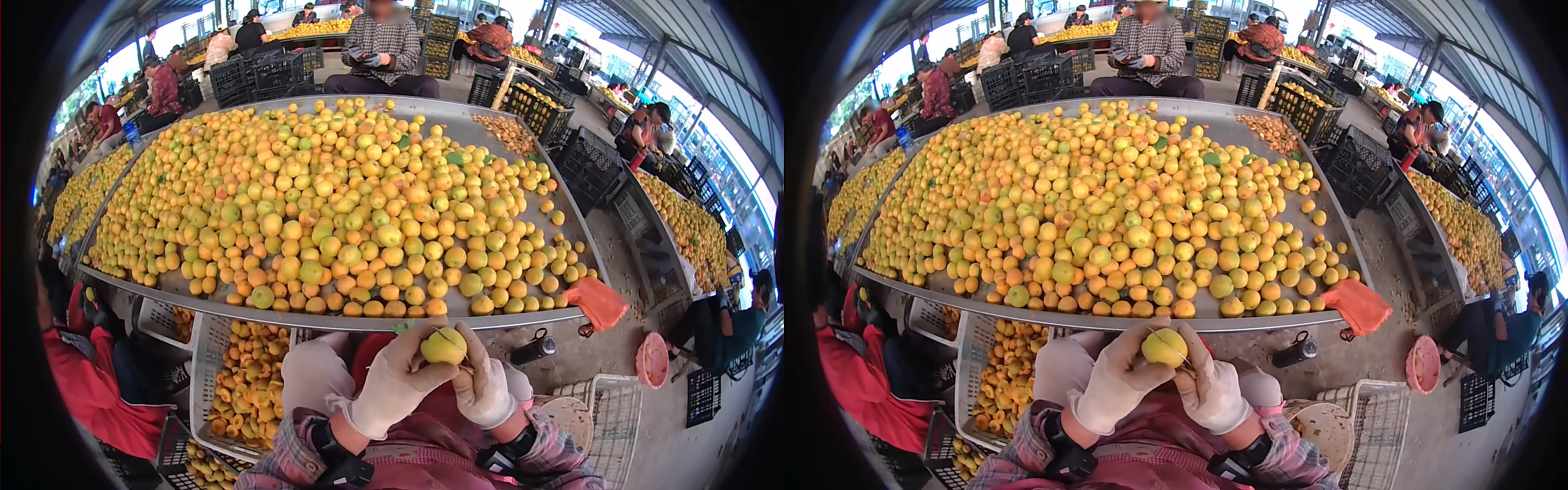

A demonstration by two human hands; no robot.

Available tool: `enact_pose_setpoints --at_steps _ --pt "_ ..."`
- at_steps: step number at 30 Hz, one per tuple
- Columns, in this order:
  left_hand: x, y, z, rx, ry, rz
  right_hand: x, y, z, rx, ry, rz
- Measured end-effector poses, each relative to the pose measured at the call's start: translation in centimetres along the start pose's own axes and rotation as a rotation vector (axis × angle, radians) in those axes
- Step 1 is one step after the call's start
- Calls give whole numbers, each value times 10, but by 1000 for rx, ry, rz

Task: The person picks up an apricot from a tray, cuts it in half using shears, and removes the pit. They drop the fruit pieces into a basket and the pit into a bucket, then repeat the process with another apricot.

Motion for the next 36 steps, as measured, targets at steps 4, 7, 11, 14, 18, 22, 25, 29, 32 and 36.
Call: enact_pose_setpoints --at_steps 4,7,11,14,18,22,25,29,32,36 --pt "-7 -10 -23 -705 198 75 -4 -1 -2 60 -5 95" --pt "-10 -4 -11 -516 200 41 -7 3 1 91 4 89" --pt "-7 -2 11 -123 105 -32 -5 4 0 101 13 -92" --pt "-8 -8 9 -361 143 -33 -2 8 -9 135 23 -7" --pt "-17 -15 -15 -873 290 30 -5 6 -9 111 29 97" --pt "-15 -8 -12 -785 270 17 -7 9 -7 73 39 20" --pt "-12 -3 3 -424 232 -17 -8 3 -4 81 11 -100" --pt "-10 -4 16 -252 149 -34 -6 1 -3 169 38 -45" --pt "-12 -7 1 -463 201 -9 -10 2 -7 208 19 -35" --pt "-19 -17 -14 -799 331 20 -12 4 -4 218 -15 -31"
Point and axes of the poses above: each hand's wrist, its own x-axis towards the middle knuckle, its own y-axis out of the back of the hand, z = x × y, the point moved 8 cm from there along x, towards the middle knuckle, and after that the axes turned 14 degrees about -x, right-handed, at the moved point
